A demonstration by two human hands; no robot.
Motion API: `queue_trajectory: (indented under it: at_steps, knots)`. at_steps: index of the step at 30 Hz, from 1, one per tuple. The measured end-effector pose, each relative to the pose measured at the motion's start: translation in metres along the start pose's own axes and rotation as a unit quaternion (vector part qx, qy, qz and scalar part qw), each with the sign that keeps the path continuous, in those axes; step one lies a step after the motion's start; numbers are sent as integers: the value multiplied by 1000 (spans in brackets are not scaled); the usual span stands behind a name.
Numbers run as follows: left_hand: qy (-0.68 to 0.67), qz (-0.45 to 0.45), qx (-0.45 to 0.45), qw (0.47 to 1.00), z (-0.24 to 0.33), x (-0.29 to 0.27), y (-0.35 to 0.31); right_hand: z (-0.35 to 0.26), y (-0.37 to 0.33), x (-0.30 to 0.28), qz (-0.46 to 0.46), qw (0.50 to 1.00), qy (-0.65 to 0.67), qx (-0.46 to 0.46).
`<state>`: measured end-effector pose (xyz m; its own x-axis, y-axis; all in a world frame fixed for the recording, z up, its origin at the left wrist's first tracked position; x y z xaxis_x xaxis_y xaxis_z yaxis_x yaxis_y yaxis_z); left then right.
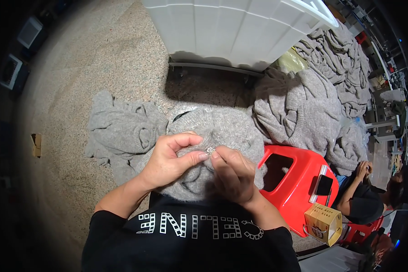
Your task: Inspecting grey knitwear and removing loose threads or lint by hand.
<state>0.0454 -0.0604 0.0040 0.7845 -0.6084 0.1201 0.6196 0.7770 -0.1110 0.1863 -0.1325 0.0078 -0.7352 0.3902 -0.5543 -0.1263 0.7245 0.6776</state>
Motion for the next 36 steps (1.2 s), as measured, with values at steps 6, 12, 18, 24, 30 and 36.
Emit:
queue_trajectory:
  at_steps: [6, 12, 18, 24, 30, 36]
  knots:
    - [88, 35, 62, 994, 1, -3, -1, 1, 1, 3, -2, 1000, 19, -2]
    - [192, 33, 168, 966, 7, -3, 2, 4, 0, 5, -13, 999, 32, 17]
    - [280, -45, 261, 923, 17, -4, 3, 5, 8, -3, -12, 999, 23, 37]
    - [308, -59, 348, 884, 19, -4, 1, 12, 20, -5, -82, 989, 123, 2]
    - [329, -26, 394, 858, 16, 0, -6, 13, 12, -7, -107, 955, 261, 86]
    - [329, -6, 419, 846, 12, 4, -8, 15, 11, -8, -77, 956, 272, 76]
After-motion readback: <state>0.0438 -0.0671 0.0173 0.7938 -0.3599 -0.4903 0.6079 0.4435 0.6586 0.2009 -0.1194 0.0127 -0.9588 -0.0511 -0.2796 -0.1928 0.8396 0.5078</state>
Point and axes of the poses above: each hand's wrist, its own y-axis towards the middle knuckle, its own x-axis out of the palm, z = x × y, the point moved 3 cm from there along y, towards the middle knuckle, and after that the axes turned 1 degree about y, right-handed, at the moved point
